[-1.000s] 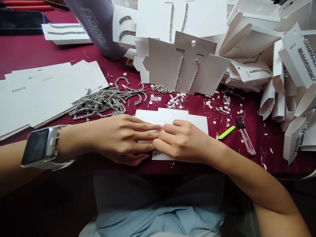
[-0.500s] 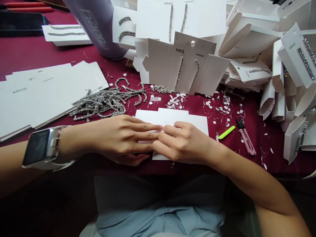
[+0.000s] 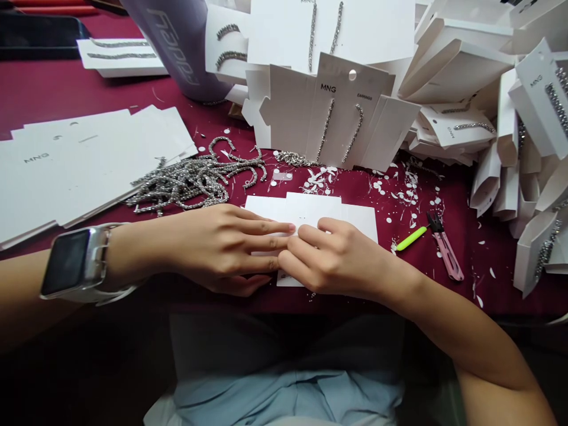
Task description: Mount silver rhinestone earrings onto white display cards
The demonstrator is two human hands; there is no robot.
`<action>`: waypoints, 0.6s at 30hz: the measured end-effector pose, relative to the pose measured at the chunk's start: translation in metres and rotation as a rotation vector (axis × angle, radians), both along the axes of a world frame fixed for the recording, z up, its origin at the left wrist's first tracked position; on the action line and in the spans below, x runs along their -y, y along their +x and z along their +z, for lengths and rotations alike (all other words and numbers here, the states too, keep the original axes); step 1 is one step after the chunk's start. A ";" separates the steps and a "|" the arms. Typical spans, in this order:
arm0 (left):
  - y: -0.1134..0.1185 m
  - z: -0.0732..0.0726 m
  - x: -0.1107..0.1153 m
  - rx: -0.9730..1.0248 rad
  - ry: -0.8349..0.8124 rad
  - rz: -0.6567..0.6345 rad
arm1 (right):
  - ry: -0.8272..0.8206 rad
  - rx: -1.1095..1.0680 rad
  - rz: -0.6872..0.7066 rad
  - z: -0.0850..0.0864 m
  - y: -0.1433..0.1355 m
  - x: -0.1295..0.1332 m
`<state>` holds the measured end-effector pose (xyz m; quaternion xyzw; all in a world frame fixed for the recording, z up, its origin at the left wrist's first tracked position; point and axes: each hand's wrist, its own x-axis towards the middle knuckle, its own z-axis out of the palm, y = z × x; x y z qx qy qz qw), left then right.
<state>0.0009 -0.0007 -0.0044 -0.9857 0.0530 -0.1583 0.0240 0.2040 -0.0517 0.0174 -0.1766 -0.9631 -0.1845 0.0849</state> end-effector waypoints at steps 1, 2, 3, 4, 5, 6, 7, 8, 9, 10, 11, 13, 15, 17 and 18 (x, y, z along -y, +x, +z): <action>0.000 0.000 0.000 0.007 0.000 -0.001 | 0.004 -0.014 -0.005 -0.001 -0.001 0.000; 0.000 0.000 0.000 0.014 0.002 -0.001 | 0.006 -0.029 -0.010 -0.001 -0.002 0.000; 0.000 0.001 0.000 0.018 0.007 0.001 | 0.008 -0.040 -0.017 -0.002 -0.002 0.000; 0.000 0.001 0.000 0.019 0.012 0.005 | 0.010 -0.044 -0.025 -0.003 -0.003 0.000; 0.000 0.001 0.000 0.017 0.017 0.007 | 0.013 -0.041 -0.034 -0.003 -0.003 0.000; 0.000 0.002 0.000 0.013 0.021 0.010 | 0.016 -0.034 -0.044 -0.004 -0.003 -0.001; 0.000 0.002 0.000 0.008 0.024 0.013 | 0.020 -0.027 -0.050 -0.004 -0.003 -0.001; 0.000 0.002 0.000 0.005 0.026 0.014 | 0.022 -0.024 -0.055 -0.004 -0.003 -0.001; 0.000 0.002 0.000 0.003 0.028 0.014 | 0.022 -0.026 -0.058 -0.005 -0.002 -0.001; 0.000 0.002 0.000 0.001 0.028 0.013 | 0.020 -0.033 -0.060 -0.005 -0.001 -0.002; 0.000 0.002 0.001 -0.002 0.029 0.014 | 0.015 -0.044 -0.063 -0.006 -0.001 -0.002; -0.001 0.002 0.001 -0.010 0.025 0.014 | -0.008 -0.070 -0.059 -0.007 0.001 -0.004; -0.001 0.002 0.000 -0.025 0.020 0.015 | -0.032 -0.096 -0.045 -0.009 0.002 -0.006; -0.001 0.002 0.000 -0.028 0.015 0.014 | -0.040 -0.116 -0.034 -0.011 0.003 -0.007; -0.001 0.002 0.000 -0.028 0.013 0.013 | -0.038 -0.124 -0.029 -0.012 0.003 -0.007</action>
